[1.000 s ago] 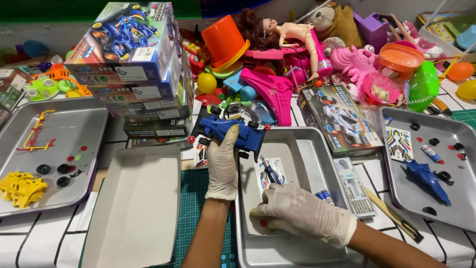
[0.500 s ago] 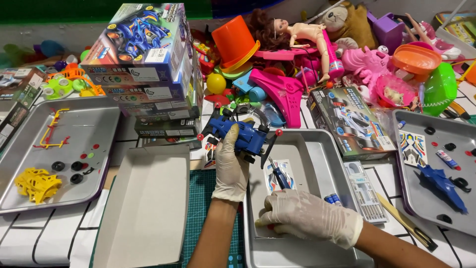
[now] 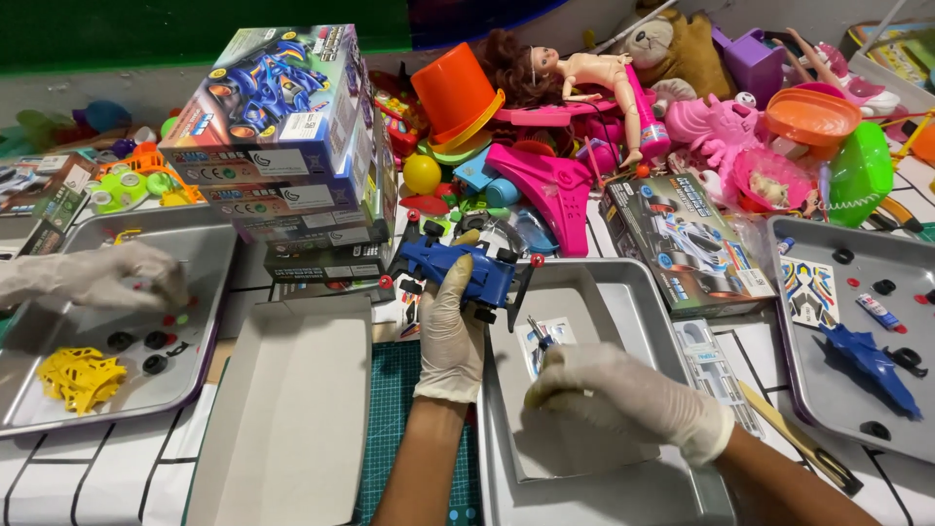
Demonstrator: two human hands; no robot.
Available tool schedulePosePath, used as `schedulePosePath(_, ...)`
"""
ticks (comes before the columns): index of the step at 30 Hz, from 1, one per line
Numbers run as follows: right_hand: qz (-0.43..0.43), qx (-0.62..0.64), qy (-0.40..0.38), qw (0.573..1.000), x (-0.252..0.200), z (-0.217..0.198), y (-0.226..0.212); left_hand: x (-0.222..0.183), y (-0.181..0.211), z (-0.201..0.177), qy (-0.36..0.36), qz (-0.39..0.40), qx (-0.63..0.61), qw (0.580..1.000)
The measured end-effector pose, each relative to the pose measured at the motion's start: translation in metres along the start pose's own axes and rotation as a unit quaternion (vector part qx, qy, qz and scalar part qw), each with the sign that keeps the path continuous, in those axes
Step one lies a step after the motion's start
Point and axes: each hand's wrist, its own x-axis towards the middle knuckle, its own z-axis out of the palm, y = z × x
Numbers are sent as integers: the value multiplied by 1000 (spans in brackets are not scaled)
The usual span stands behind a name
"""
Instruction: Assembling a blue toy car model by fitting together various plastic components and using small pliers for assistance.
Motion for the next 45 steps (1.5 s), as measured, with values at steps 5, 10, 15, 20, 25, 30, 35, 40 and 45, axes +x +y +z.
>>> schedulePosePath(5,142,146,213,956,1,-12,30,-7,6,9,-9,-7,88,996)
schedulePosePath(10,163,158,305,925,-1,-2,39,-10,-8,12,-18,-31,161,986)
schedulePosePath(15,124,117,290,942,-6,0,42,-16,-9,27,-18,-43,198,979)
schedulePosePath(20,116,118,293,942,-4,4,45,-17,-9,27,-11,-48,211,976)
schedulePosePath(25,124,132,288,940,-4,8,46,-12,-17,17,-2,-51,197,979)
schedulePosePath(30,119,94,297,943,-6,5,45,-17,-14,24,-4,-45,228,973)
schedulePosePath(35,111,94,294,945,-4,5,38,-21,-15,22,7,-54,234,971)
schedulePosePath(40,89,79,303,945,0,8,34,-17,-18,16,-1,-57,240,969)
schedulePosePath(45,76,58,309,946,2,6,27,-16,-18,17,-13,-48,240,970)
